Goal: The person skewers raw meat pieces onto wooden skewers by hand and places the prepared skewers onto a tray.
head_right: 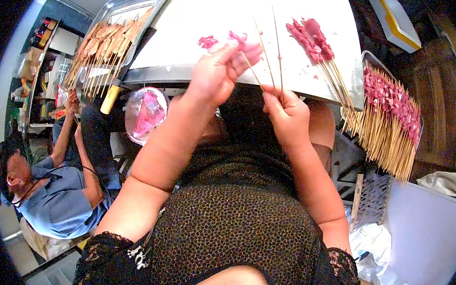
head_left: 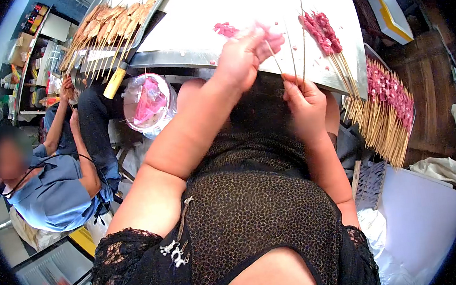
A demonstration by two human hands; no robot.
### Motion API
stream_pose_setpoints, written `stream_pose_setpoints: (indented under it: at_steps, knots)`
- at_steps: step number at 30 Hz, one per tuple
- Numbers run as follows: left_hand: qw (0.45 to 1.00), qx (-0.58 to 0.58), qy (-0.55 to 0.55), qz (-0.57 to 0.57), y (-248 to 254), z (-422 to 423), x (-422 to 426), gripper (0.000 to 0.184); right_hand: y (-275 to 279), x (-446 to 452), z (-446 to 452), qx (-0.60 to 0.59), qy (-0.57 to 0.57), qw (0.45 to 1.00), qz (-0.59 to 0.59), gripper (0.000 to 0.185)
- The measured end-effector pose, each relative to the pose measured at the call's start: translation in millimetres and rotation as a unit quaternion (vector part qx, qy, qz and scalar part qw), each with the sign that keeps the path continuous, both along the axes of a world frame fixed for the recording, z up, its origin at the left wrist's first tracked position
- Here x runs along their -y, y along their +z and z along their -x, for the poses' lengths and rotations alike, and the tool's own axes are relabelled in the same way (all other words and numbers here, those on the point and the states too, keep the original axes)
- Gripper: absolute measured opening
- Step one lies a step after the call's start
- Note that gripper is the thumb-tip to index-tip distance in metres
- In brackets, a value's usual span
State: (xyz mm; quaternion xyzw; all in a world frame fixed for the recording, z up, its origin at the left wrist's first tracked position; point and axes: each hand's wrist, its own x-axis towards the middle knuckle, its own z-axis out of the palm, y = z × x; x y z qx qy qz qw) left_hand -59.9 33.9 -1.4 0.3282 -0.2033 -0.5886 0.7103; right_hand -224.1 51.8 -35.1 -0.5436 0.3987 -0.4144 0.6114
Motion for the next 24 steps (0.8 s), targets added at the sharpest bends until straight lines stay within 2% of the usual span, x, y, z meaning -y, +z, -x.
stream_pose_setpoints:
  at_steps: [3,5,6,7,8,9,11,12,14,15,17,18,20,21,23,24]
  knots:
    - [0.999,0.019,-0.047,0.007,-4,5,-7,0.025,6,3,1,0.014,-0.013,1.0,-0.001,0.02]
    - [0.97,0.206,-0.131,-0.012,-2,-12,-5,0.026,3,7,6,0.037,-0.021,0.999,-0.012,0.02]
    - [0.918,0.373,-0.135,-0.023,-1,-32,0,0.025,4,8,7,0.027,-0.033,0.999,-0.007,0.019]
    - [0.887,0.447,-0.112,-0.02,-3,-51,9,0.021,5,9,10,0.027,-0.033,0.999,-0.007,0.019]
    - [0.869,0.494,-0.029,-0.005,-1,-65,13,0.019,6,9,12,0.038,-0.038,0.998,-0.023,0.019]
    - [0.774,0.63,0.006,-0.061,2,-84,15,0.019,7,9,15,0.05,-0.043,0.997,-0.039,0.019]
    - [0.579,0.813,-0.055,0.004,14,-102,18,0.018,4,10,16,0.044,-0.043,0.998,-0.034,0.019]
    - [0.578,0.814,-0.056,0.005,18,-101,17,0.018,0,10,15,0.05,-0.037,0.998,-0.026,0.019]
    - [0.491,0.87,-0.043,0.012,23,-98,15,0.018,-5,9,13,0.056,-0.034,0.998,-0.02,0.019]
    - [0.491,0.87,-0.044,0.013,20,-100,20,0.018,-6,9,12,0.053,-0.028,0.998,-0.016,0.019]
    - [0.409,0.912,-0.028,0.026,13,-105,32,0.017,-5,7,11,0.05,-0.02,0.999,-0.011,0.019]
    - [0.408,0.912,-0.026,0.026,15,-106,32,0.017,-4,6,11,0.039,-0.015,0.999,-0.021,0.019]
    - [0.491,0.87,-0.038,-0.003,21,-108,34,0.017,-2,5,12,0.03,-0.013,0.999,-0.031,0.019]
    - [0.491,0.871,-0.038,-0.001,18,-114,37,0.017,-2,5,13,0.025,-0.014,0.999,-0.028,0.019]
    - [0.747,0.657,-0.006,-0.105,7,-131,45,0.018,-6,5,15,0.02,-0.014,0.999,-0.025,0.019]
    - [0.817,0.569,0.021,-0.086,14,-127,39,0.022,-10,6,15,0.026,-0.012,0.999,-0.016,0.019]
